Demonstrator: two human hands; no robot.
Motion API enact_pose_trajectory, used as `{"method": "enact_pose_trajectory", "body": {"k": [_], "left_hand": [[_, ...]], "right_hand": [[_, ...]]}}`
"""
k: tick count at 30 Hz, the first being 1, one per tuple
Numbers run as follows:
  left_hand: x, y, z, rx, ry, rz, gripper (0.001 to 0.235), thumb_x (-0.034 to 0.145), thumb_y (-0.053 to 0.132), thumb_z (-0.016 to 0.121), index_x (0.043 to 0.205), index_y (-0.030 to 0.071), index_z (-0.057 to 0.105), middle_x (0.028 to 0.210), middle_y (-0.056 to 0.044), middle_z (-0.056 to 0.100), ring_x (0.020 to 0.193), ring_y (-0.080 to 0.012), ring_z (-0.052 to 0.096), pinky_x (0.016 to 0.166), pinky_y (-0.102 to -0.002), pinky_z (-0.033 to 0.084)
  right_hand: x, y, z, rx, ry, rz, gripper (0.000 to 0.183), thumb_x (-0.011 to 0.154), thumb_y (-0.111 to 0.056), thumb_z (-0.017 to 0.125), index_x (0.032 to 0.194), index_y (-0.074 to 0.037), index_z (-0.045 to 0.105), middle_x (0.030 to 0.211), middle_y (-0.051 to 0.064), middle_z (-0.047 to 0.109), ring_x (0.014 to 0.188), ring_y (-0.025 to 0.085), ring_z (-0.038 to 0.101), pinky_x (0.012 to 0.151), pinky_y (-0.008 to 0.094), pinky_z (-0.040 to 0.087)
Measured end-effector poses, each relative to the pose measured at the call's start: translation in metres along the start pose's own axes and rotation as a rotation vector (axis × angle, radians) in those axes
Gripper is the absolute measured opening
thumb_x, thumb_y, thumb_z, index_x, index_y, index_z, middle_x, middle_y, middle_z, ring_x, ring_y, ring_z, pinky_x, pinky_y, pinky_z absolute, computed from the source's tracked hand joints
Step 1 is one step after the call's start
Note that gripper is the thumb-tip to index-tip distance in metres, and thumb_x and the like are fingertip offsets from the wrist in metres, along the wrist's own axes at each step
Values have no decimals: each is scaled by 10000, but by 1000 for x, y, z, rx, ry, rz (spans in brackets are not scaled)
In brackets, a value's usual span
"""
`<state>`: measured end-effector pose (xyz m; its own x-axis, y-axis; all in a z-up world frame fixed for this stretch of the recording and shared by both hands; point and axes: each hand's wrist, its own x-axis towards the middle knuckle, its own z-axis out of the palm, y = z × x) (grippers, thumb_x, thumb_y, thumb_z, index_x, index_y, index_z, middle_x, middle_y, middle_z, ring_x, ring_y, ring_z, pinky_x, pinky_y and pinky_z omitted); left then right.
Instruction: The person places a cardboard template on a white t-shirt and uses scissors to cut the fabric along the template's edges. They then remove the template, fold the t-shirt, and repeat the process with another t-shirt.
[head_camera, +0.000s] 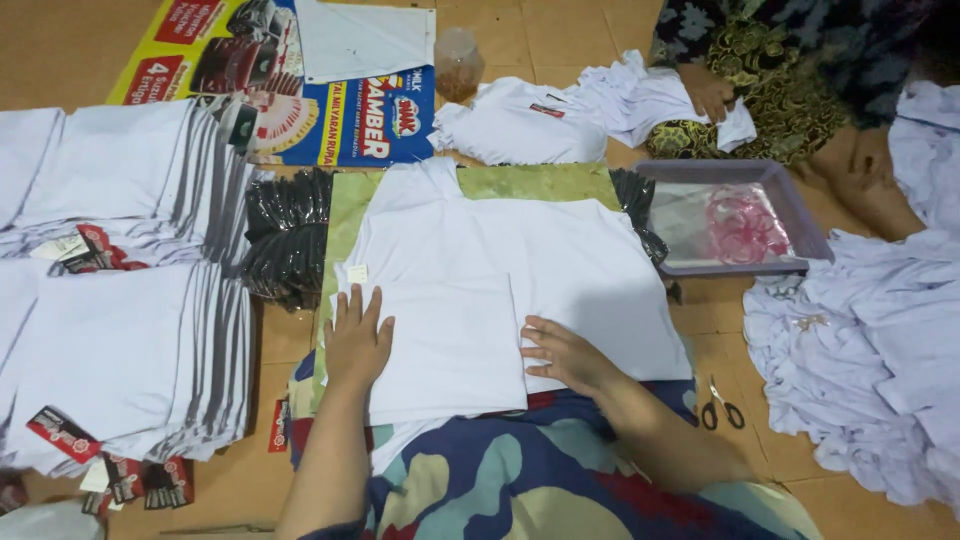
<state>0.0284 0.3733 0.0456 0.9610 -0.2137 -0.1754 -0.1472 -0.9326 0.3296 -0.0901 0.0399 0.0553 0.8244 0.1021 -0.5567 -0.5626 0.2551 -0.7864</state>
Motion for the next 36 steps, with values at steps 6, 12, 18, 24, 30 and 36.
{"method": "enact_pose_trajectory", "body": {"k": [6, 12, 18, 24, 30, 36], "left_hand": [[4, -5, 7, -1, -8, -5, 611, 1058, 531, 300, 1623, 298, 299, 1720, -79, 201, 1595, -282, 127, 1226, -567, 198], [7, -7, 10, 15, -20, -9, 617, 1055, 551, 283, 1627, 320, 280, 1723, -71, 194, 1598, -274, 120, 1228, -573, 182], [11, -10, 18, -2, -8, -19, 633, 1049, 580, 297, 1628, 327, 276, 1729, -69, 169, 1595, -265, 110, 1226, -621, 43], [-1, 1, -7, -208, 46, -6, 699, 1035, 510, 431, 1651, 249, 226, 1713, -134, 178, 1578, -280, 157, 1206, -653, -54], [-68, 6, -41, -1594, -142, 515, 602, 993, 158, 550, 1543, 6, 358, 1608, -238, 391, 1473, -349, 370, 1170, -526, 319], [-68, 22, 20, -1057, -1427, 539, 563, 1093, 375, 386, 1606, 143, 365, 1535, -62, 515, 1391, -214, 527, 1066, -313, 453]], "right_hand": [[-4, -19, 12, -159, -5, -7, 783, 1033, -336, 580, 1640, -111, 138, 1611, 288, 133, 1469, 494, 304, 1117, 664, 349], [14, -11, 13, -60, -16, 2, 768, 1031, -305, 576, 1627, -116, 130, 1434, 210, 297, 1184, 340, 529, 882, 459, 496], [44, 7, 19, 11, -138, 33, 610, 1056, -329, 531, 1573, -102, 300, 1176, 136, 578, 949, 248, 659, 729, 366, 546], [63, 31, 20, -39, -140, -59, 701, 1031, -111, 548, 1624, -48, 180, 1381, 237, 554, 1120, 284, 642, 879, 461, 590], [32, 2, 46, -60, -67, -104, 865, 948, -160, 640, 1638, -29, 134, 1579, 312, 384, 1422, 434, 425, 1151, 618, 349], [-4, -48, 74, -92, 293, -63, 601, 835, -150, 677, 1423, -65, 589, 1265, 163, 706, 1099, 331, 677, 925, 403, 514]]}}
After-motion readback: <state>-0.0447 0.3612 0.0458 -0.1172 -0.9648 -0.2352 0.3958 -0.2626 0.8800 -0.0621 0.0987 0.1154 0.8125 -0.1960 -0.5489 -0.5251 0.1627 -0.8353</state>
